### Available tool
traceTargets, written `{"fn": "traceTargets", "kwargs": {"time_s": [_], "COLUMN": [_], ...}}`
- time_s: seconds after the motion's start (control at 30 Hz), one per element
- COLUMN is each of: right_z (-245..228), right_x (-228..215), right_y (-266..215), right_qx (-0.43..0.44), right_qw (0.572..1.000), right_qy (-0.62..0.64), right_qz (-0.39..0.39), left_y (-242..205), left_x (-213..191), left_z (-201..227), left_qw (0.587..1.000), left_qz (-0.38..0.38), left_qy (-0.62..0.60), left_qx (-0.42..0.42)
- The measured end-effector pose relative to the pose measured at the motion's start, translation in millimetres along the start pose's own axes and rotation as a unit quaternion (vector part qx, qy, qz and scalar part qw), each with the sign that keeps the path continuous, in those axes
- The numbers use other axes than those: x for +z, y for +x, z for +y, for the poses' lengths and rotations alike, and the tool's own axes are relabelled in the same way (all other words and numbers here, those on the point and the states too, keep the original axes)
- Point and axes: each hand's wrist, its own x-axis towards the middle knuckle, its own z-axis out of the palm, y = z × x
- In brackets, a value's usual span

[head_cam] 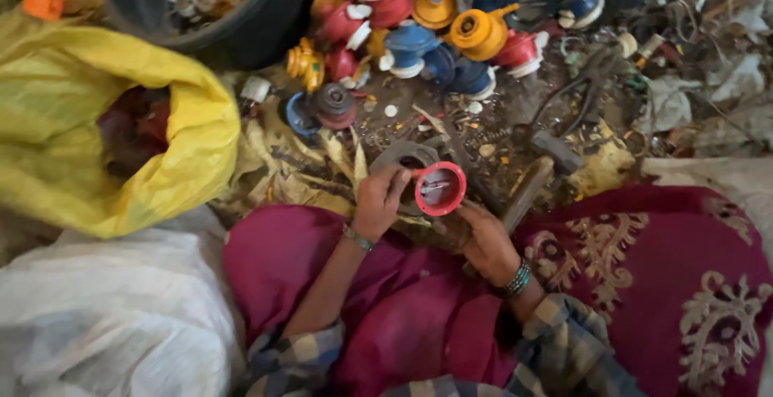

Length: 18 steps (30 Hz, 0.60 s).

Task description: The person sits on the floor and uses a hammer to strike small metal parts placed on a metal base, breaking them apart. They handle the parts by hand, repositioning them between strikes and discarding broken pieces onto the surrounding floor.

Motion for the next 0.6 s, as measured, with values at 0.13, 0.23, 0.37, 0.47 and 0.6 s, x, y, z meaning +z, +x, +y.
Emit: {"fn": "traceTargets", "kwargs": {"time_s": [0.13, 0.23, 0.37, 0.47, 0.6], "right_z": [-9, -17, -24, -31, -34], "right_x": [17, 20, 26, 15, -16], "right_y": [-11, -12, -19, -21, 3], "right_qx": [0.043, 0.046, 0.027, 0.019, -0.218], "right_qw": [0.999, 0.997, 0.991, 0.987, 0.811], "right_qy": [-0.025, -0.057, -0.109, -0.159, -0.536], "right_qz": [-0.016, -0.009, 0.078, 0.021, -0.082], "left_y": [-6, -7, -4, 3, 0], "left_x": [2, 11, 14, -1, -41], "left_z": [-20, -37, -49, -48, -36], "left_qw": [0.997, 0.994, 0.994, 0.986, 0.949], "left_qz": [0.024, 0.015, 0.088, 0.145, 0.289], "left_qy": [0.008, 0.016, 0.055, 0.045, -0.117], "left_qx": [-0.070, -0.104, -0.038, -0.075, -0.053]}}
